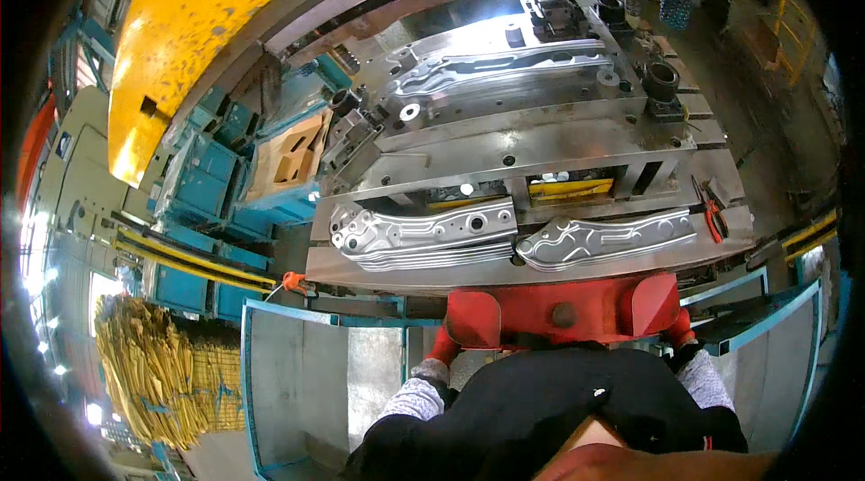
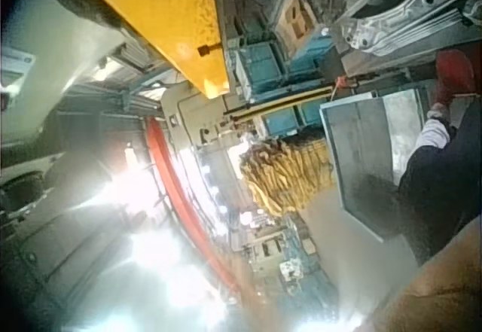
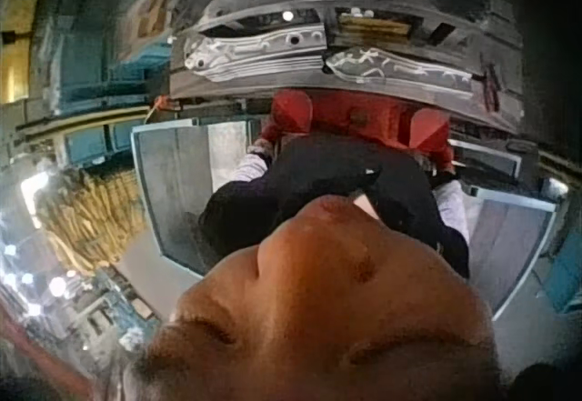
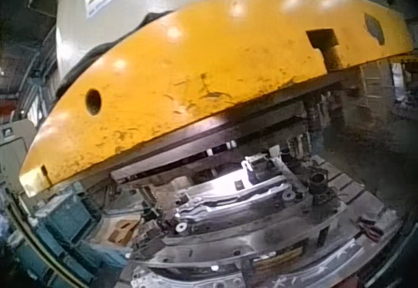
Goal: Operating a large industrial metal press to stamp and form sheet metal parts.
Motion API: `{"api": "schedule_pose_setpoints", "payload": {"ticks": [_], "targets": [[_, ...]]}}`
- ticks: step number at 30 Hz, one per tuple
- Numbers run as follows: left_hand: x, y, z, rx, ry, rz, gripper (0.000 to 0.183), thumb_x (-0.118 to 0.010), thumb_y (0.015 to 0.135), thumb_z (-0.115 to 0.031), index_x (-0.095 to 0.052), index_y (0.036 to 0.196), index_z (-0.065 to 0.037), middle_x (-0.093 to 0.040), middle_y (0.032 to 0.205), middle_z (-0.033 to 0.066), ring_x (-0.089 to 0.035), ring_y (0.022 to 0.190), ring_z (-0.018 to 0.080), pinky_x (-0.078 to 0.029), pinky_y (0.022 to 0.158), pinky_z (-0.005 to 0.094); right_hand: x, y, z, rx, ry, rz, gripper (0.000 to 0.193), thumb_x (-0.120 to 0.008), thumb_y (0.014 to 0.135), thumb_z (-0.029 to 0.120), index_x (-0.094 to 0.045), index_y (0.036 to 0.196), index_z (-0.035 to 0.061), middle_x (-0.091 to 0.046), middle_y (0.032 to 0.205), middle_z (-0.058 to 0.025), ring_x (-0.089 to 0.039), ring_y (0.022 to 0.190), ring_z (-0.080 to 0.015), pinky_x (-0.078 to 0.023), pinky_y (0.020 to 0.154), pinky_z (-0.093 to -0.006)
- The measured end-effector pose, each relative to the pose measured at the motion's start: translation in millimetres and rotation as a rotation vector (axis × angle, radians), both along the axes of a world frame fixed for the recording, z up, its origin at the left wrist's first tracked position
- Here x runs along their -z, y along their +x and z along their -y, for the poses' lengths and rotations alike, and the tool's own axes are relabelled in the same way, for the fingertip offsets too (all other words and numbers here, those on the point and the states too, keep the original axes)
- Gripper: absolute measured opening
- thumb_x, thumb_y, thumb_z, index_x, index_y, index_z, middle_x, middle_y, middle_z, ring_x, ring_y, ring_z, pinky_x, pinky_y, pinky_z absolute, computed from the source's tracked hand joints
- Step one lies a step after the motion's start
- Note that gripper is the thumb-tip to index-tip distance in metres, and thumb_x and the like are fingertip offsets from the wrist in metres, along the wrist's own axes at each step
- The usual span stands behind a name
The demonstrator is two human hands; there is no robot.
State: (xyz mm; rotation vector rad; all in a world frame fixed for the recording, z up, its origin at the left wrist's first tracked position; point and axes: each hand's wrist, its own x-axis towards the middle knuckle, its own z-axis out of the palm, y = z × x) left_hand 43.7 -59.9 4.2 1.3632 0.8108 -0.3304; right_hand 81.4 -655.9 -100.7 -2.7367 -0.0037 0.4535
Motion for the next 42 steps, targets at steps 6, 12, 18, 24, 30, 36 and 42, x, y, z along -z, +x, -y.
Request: {"api": "schedule_pose_setpoints", "payload": {"ticks": [6,12,18,24,30,36,42], "targets": [[-2.9,-1.4,0.9,0.005,-0.005,0.014,0.039,-0.060,0.082,-0.026,-0.056,0.114,-0.004,-0.058,0.083,0.0021,-0.051,0.066,0.0108,-0.041,0.056,0.0260,9.9,1.2,3.7,-0.093,-0.097,0.084,0.035,-0.060,0.075,0.035,-0.059,0.103,0.0137,-0.063,0.089,-0.0074,-0.061,0.078,-0.0249,-0.049,0.068,-0.0377],[-3.1,-0.2,-1.6,0.013,-0.005,0.015,0.040,-0.060,0.082,-0.026,-0.055,0.115,-0.004,-0.059,0.086,0.0026,-0.052,0.067,0.0108,-0.042,0.056,0.0257,6.6,0.9,-6.7,-0.109,-0.165,0.045,0.035,-0.057,0.074,0.037,-0.060,0.103,0.0178,-0.063,0.098,-0.0066,-0.060,0.088,-0.0263,-0.048,0.073,-0.0400],[-5.2,3.5,3.5,0.063,-0.006,0.031,0.040,-0.060,0.082,-0.025,-0.054,0.116,-0.005,-0.060,0.089,0.0031,-0.053,0.068,0.0108,-0.043,0.057,0.0254,40.5,-5.1,12.6,-0.204,-0.188,0.285,0.038,-0.054,0.078,0.039,-0.059,0.104,0.0118,-0.063,0.095,-0.0132,-0.060,0.084,-0.0310,-0.047,0.072,-0.0407],[-32.3,-18.5,-10.1,0.113,0.106,0.083,0.040,-0.059,0.082,-0.025,-0.053,0.117,-0.005,-0.061,0.092,0.0036,-0.054,0.069,0.0108,-0.044,0.058,0.0251,3.2,-40.2,-15.0,0.935,1.081,0.134,0.030,-0.067,0.078,0.019,-0.057,0.102,0.0029,-0.063,0.086,-0.0054,-0.058,0.071,-0.0161,-0.047,0.060,-0.0285],[-176.3,39.1,-40.4,0.192,0.386,0.479,0.043,-0.057,0.083,-0.013,-0.050,0.123,0.002,-0.060,0.107,0.0069,-0.055,0.089,0.0111,-0.044,0.075,0.0243,-258.6,1.9,-83.6,0.372,0.773,0.674,0.059,-0.055,0.080,0.007,-0.033,0.134,0.0037,-0.043,0.130,-0.0125,-0.044,0.117,-0.0203,-0.037,0.096,-0.0313],[-283.8,223.8,20.5,0.620,0.752,1.211,0.058,-0.068,0.069,-0.005,-0.047,0.122,-0.002,-0.055,0.114,0.0171,-0.053,0.105,0.0281,-0.040,0.091,0.0345,-348.4,150.3,-180.6,-0.026,0.527,0.797,0.060,-0.063,0.075,0.017,-0.041,0.130,0.0123,-0.054,0.112,-0.0182,-0.053,0.104,-0.0341,-0.043,0.088,-0.0366],[-325.8,385.8,89.1,0.911,1.483,1.418,0.077,-0.072,0.066,-0.036,-0.041,0.128,-0.003,-0.050,0.117,0.0189,-0.047,0.108,0.0353,-0.040,0.090,0.0420,-348.1,227.4,-222.5,0.047,0.326,0.828,0.060,-0.062,0.073,0.023,-0.041,0.129,0.0174,-0.054,0.112,-0.0172,-0.053,0.101,-0.0352,-0.046,0.082,-0.0392]]}}
